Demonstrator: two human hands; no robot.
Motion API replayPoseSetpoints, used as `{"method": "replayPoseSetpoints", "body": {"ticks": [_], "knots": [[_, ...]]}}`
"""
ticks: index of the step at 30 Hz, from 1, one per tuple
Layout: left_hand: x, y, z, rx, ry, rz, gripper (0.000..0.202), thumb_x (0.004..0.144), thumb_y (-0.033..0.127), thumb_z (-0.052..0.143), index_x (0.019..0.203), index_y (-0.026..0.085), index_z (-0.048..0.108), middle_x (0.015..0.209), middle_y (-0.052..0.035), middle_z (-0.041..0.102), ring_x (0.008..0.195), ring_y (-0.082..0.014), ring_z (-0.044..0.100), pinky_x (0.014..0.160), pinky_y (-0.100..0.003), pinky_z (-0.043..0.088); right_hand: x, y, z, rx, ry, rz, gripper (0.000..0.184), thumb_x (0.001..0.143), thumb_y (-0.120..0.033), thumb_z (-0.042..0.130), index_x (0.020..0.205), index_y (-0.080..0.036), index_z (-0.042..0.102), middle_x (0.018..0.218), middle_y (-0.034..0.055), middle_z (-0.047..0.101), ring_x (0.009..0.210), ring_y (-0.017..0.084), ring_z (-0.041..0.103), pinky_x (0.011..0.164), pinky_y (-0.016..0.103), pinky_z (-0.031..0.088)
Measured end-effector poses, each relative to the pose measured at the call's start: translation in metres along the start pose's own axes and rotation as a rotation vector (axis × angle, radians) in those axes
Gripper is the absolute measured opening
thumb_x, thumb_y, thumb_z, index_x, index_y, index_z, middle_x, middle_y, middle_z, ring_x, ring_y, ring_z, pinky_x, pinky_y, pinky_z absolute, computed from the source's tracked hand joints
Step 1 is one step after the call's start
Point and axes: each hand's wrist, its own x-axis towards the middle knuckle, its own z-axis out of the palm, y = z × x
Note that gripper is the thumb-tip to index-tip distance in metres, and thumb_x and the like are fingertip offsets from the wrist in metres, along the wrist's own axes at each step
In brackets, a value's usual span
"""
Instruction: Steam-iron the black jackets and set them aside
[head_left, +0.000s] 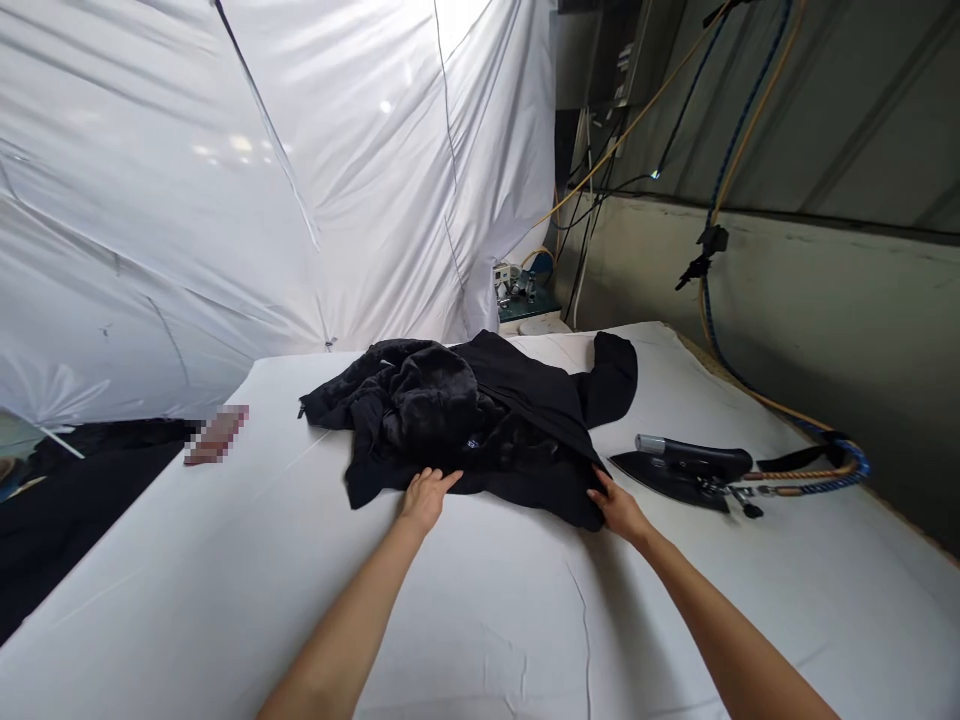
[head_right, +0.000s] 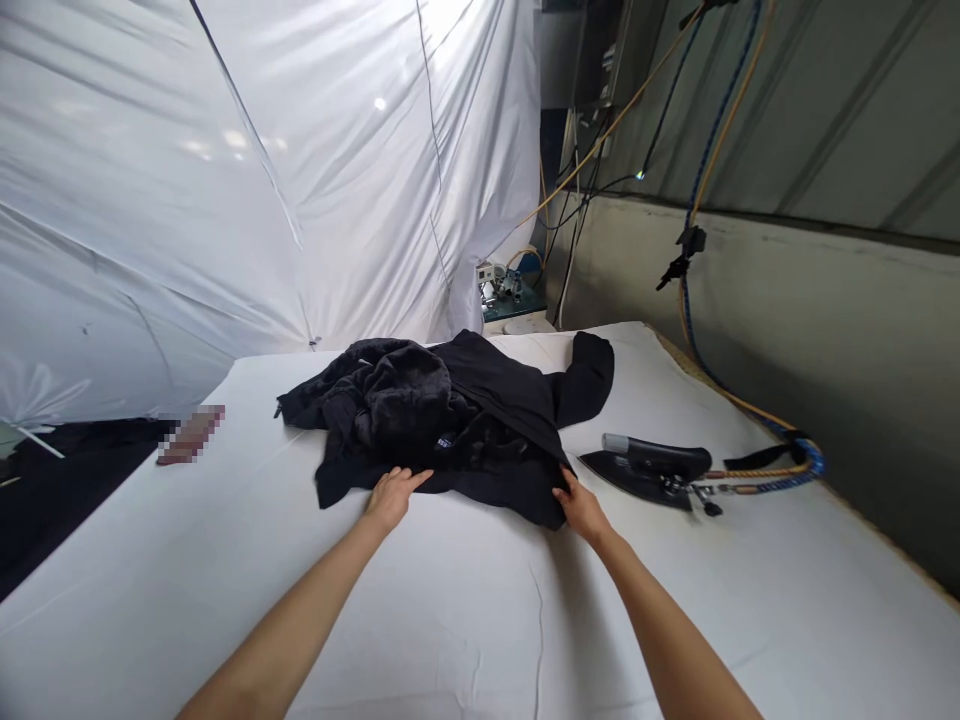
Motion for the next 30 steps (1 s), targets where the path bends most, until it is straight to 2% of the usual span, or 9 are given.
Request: {"method": "replayPoseSetpoints", "body": {"ticks": [4, 7, 11, 14, 17, 21, 23, 25, 30], "knots": [[-0.002, 0.026, -0.007, -0.067, 0.12, 0.172, 0.044, 0.079, 0.005, 0.036, 0.105, 0.029, 0.061, 0.095, -0.0048, 0.053, 0.096, -0.0179, 0.044, 0.084, -0.031, 0.037, -0.015, 0.002, 0.005, -0.147, -0.053, 0.009, 0.057, 0.085, -0.029, 0.035, 0.139, -0.02, 0.023, 0.123, 0.0088, 0.054, 0.111, 0.021, 0.05, 0.088, 0.032, 0.04], [0.006, 0.065, -0.002, -0.125, 0.138, 0.373, 0.041, 0.075, 0.008, 0.044, 0.109, 0.026, 0.057, 0.099, -0.0039, 0.053, 0.099, -0.0177, 0.042, 0.088, -0.032, 0.036, -0.02, -0.012, 0.0, -0.31, -0.046, 0.081, 0.052, 0.087, -0.031, 0.03, 0.139, -0.026, 0.024, 0.11, 0.0097, 0.061, 0.098, 0.025, 0.058, 0.077, 0.037, 0.043], [0.014, 0.109, 0.012, -0.034, 0.066, 0.33, 0.055, 0.076, 0.007, 0.042, 0.124, 0.032, 0.044, 0.097, -0.0036, 0.052, 0.093, -0.018, 0.044, 0.084, -0.034, 0.038, -0.022, -0.016, -0.01, -0.429, -0.029, 0.065, 0.05, 0.089, -0.027, 0.021, 0.139, -0.03, 0.022, 0.1, 0.0091, 0.065, 0.089, 0.024, 0.061, 0.07, 0.035, 0.043], [0.014, 0.126, 0.018, 0.005, -0.007, 0.314, 0.055, 0.08, 0.006, 0.035, 0.125, 0.036, 0.043, 0.092, -0.0035, 0.051, 0.089, -0.0176, 0.045, 0.081, -0.034, 0.04, -0.022, -0.001, -0.016, -0.487, -0.022, 0.044, 0.049, 0.09, -0.03, 0.02, 0.138, -0.033, 0.022, 0.099, 0.0084, 0.065, 0.088, 0.024, 0.061, 0.069, 0.035, 0.043], [0.018, 0.136, 0.016, -0.054, -0.079, 0.436, 0.054, 0.075, 0.011, 0.045, 0.126, 0.03, 0.045, 0.095, -0.0044, 0.052, 0.09, -0.018, 0.046, 0.078, -0.03, 0.042, -0.023, 0.011, -0.017, -0.492, -0.023, 0.046, 0.047, 0.09, -0.034, 0.022, 0.137, -0.036, 0.026, 0.098, 0.007, 0.065, 0.088, 0.023, 0.061, 0.068, 0.034, 0.043], [0.032, 0.152, 0.014, -0.16, -0.06, 0.563, 0.034, 0.079, 0.013, 0.042, 0.105, 0.025, 0.061, 0.102, -0.0032, 0.055, 0.094, -0.0152, 0.047, 0.082, -0.026, 0.042, -0.018, 0.01, -0.015, -0.524, 0.089, -0.009, 0.042, 0.088, -0.03, 0.03, 0.128, -0.033, 0.042, 0.105, 0.0073, 0.06, 0.094, 0.022, 0.058, 0.071, 0.031, 0.043], [0.039, 0.162, 0.018, -0.193, -0.013, 0.547, 0.032, 0.083, 0.019, 0.042, 0.109, 0.027, 0.058, 0.114, -0.0016, 0.053, 0.101, -0.0155, 0.044, 0.087, -0.029, 0.04, -0.015, 0.005, -0.014, -0.495, 0.119, -0.065, 0.041, 0.088, -0.029, 0.028, 0.126, -0.03, 0.045, 0.109, 0.0078, 0.058, 0.098, 0.021, 0.056, 0.073, 0.029, 0.043], [0.041, 0.171, 0.025, -0.2, 0.027, 0.446, 0.041, 0.081, 0.033, 0.049, 0.122, 0.032, 0.047, 0.131, 0.0002, 0.042, 0.113, -0.0207, 0.037, 0.093, -0.04, 0.036, -0.012, 0.002, -0.015, -0.449, 0.082, -0.083, 0.046, 0.089, -0.026, 0.023, 0.133, -0.029, 0.036, 0.106, 0.0075, 0.061, 0.094, 0.02, 0.058, 0.073, 0.03, 0.044], [0.039, 0.184, 0.04, -0.143, -0.006, 0.242, 0.078, 0.072, 0.062, 0.047, 0.137, 0.041, 0.01, 0.147, 0.0034, 0.013, 0.131, -0.0339, 0.009, 0.096, -0.067, 0.012, -0.018, 0.013, -0.016, -0.43, 0.022, 0.133, 0.054, 0.087, -0.024, 0.023, 0.14, -0.028, 0.018, 0.096, 0.0108, 0.065, 0.086, 0.024, 0.062, 0.07, 0.036, 0.045]]}}
